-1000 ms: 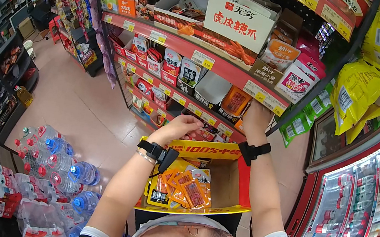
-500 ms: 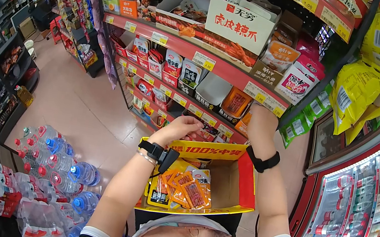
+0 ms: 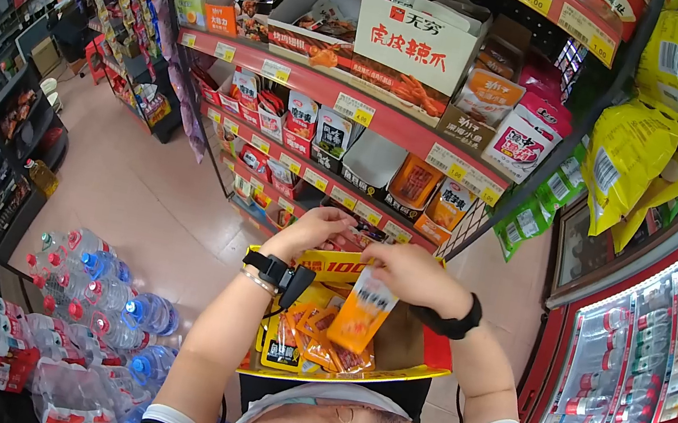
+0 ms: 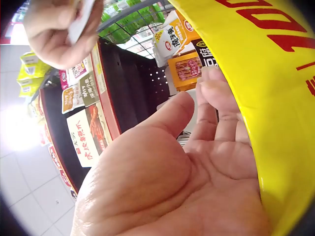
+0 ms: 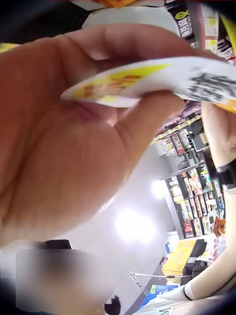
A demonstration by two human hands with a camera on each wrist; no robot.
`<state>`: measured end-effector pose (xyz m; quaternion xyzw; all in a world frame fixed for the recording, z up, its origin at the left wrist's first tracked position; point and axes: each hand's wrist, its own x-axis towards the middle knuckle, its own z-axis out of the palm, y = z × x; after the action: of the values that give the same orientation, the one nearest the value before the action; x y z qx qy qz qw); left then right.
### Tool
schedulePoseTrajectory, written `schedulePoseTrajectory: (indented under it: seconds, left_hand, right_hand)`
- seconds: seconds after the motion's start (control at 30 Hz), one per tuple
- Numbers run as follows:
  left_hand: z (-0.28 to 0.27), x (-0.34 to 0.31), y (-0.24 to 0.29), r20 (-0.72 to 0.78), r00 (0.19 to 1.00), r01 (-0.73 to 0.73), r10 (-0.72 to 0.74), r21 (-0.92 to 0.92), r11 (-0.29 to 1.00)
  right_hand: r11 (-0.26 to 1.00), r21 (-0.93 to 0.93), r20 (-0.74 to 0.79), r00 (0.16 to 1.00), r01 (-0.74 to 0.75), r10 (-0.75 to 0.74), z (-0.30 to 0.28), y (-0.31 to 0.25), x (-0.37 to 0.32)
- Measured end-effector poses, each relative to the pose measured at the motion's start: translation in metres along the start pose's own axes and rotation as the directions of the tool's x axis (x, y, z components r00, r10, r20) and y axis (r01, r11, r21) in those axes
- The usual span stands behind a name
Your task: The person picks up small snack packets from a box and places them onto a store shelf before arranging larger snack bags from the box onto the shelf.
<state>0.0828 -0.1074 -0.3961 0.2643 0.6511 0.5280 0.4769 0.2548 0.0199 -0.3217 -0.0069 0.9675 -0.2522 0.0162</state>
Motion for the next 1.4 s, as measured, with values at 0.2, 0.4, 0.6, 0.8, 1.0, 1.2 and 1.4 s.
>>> schedulePoseTrajectory:
  seconds: [0.2, 0.4, 0.6, 0.8, 1.0, 1.2, 1.4]
  left_hand:
    - [0.003, -0.002, 0.002, -0.024, 1.0, 0.015, -0.015, 0.003, 1.0]
    - [0.004, 0.0, 0.001, -0.012, 1.0, 0.009, -0.01, -0.018, 1.0]
    - [0.004, -0.003, 0.005, -0.032, 0.999, 0.031, -0.031, -0.01, 0.999]
    - [0.006, -0.008, 0.008, -0.04, 0.999, 0.02, -0.02, 0.012, 1.0]
    - [0.001, -0.004, 0.003, -0.026, 1.0, 0.004, -0.004, 0.001, 1.0]
    - [0.002, -0.003, 0.003, -0.032, 0.999, 0.007, -0.006, 0.018, 1.0]
    - [0.001, -0.002, 0.0, -0.027, 1.0, -0.005, 0.005, 0.004, 1.0]
  right_hand:
    - [0.989, -0.141, -0.009, 0.999, -0.049, 0.049, 0.024, 0.006, 0.008]
    - [0.99, -0.036, -0.228, 0.966, -0.134, 0.122, 0.014, 0.013, 0.013]
    - [0.948, -0.222, -0.604, 0.795, -0.227, 0.049, -0.005, 0.06, 0.032]
    - [0.805, -0.229, -0.649, 0.703, -0.547, 0.293, -0.017, 0.117, 0.05]
    - [0.763, -0.378, -0.806, 0.592, -0.524, 0.007, -0.009, 0.123, 0.049]
    - [0.748, -0.389, -0.743, 0.663, -0.537, 0.089, -0.017, 0.105, 0.038]
    - [0.625, -0.481, -0.729, 0.677, -0.615, 0.105, -0.008, 0.119, 0.037]
